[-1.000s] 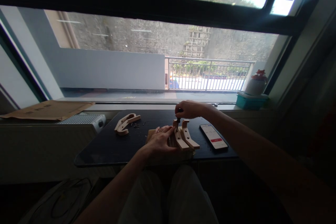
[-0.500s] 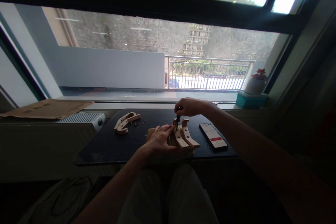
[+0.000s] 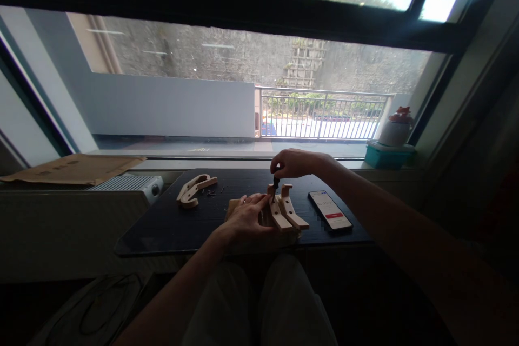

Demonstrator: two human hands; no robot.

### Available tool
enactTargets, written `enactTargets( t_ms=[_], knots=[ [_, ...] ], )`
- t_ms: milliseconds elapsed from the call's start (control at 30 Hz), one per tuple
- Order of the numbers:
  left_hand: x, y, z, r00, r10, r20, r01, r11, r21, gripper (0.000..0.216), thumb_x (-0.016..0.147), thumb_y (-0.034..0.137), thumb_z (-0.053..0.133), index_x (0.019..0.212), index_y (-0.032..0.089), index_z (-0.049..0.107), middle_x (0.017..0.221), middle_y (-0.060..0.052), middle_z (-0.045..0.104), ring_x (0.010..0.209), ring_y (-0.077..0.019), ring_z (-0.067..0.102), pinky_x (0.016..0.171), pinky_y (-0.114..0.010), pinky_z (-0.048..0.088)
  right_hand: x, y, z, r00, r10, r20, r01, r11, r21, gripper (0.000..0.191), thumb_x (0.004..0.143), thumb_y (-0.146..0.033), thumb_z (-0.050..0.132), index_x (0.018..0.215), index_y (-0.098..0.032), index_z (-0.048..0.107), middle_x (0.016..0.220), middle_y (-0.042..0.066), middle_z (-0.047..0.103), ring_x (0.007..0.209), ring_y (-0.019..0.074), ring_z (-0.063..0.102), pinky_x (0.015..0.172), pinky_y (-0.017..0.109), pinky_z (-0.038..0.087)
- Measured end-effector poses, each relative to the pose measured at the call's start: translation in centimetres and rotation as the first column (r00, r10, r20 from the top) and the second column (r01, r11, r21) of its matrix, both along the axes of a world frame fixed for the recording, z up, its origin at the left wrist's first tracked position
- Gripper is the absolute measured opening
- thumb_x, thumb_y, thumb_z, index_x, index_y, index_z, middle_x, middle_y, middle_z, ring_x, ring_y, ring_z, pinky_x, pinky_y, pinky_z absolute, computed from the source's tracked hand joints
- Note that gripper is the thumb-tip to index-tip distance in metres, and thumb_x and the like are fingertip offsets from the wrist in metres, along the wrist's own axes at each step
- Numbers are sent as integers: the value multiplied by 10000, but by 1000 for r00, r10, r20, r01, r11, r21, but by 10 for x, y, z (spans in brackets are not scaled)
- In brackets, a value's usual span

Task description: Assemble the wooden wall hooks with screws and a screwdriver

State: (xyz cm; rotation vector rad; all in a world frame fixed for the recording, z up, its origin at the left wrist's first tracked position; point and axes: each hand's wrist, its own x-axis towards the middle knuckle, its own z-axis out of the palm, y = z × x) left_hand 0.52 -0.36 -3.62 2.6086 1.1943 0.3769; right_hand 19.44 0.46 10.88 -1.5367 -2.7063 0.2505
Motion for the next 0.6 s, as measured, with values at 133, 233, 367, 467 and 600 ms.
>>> enactTargets(
  t_ms=[133,233,367,467,600],
  knots=[
    [1,-1,1,1000,-7,-4,7,1000,6,979,635,749,526,1427,248,241,1476,-64,303,1357,-330,228,1129,-485,113,0,-1,1,1000,29,8,-29,999,-34,293,746,-217,589,1028,-204,669,978,37,657,743,119,567,613,237,412],
    [1,-1,1,1000,-8,-7,8,1000,6,964,649,736,526,1428,244,242,1476,-66,304,1357,-323,229,1130,-481,107,-1,-1,-2,999,33,9,-33,999,-44,281,761,-190,561,1018,-191,675,952,34,667,733,113,566,617,233,413],
    [2,-1,1,1000,-13,-5,14,1000,3,972,644,744,525,1431,259,223,1480,-64,297,1360,-319,225,1131,-485,97,0,0,-6,1000,18,6,-18,999,-36,279,782,-205,541,1028,-186,671,942,35,669,718,112,561,602,230,409],
    [2,-1,2,1000,-15,-2,15,1000,-2,973,648,747,519,1431,252,223,1479,-74,298,1354,-313,244,1131,-490,91,2,1,-8,1000,-1,3,1,1000,-24,278,796,-239,538,1035,-178,666,950,47,666,715,113,559,595,230,404],
    [2,-3,3,1000,-4,5,4,1000,-4,974,633,754,529,1424,265,238,1475,-65,306,1351,-322,246,1125,-494,110,1,2,-10,1000,-21,2,21,1000,-2,272,803,-270,532,1012,-163,670,938,59,665,696,113,551,578,230,394]
  ],
)
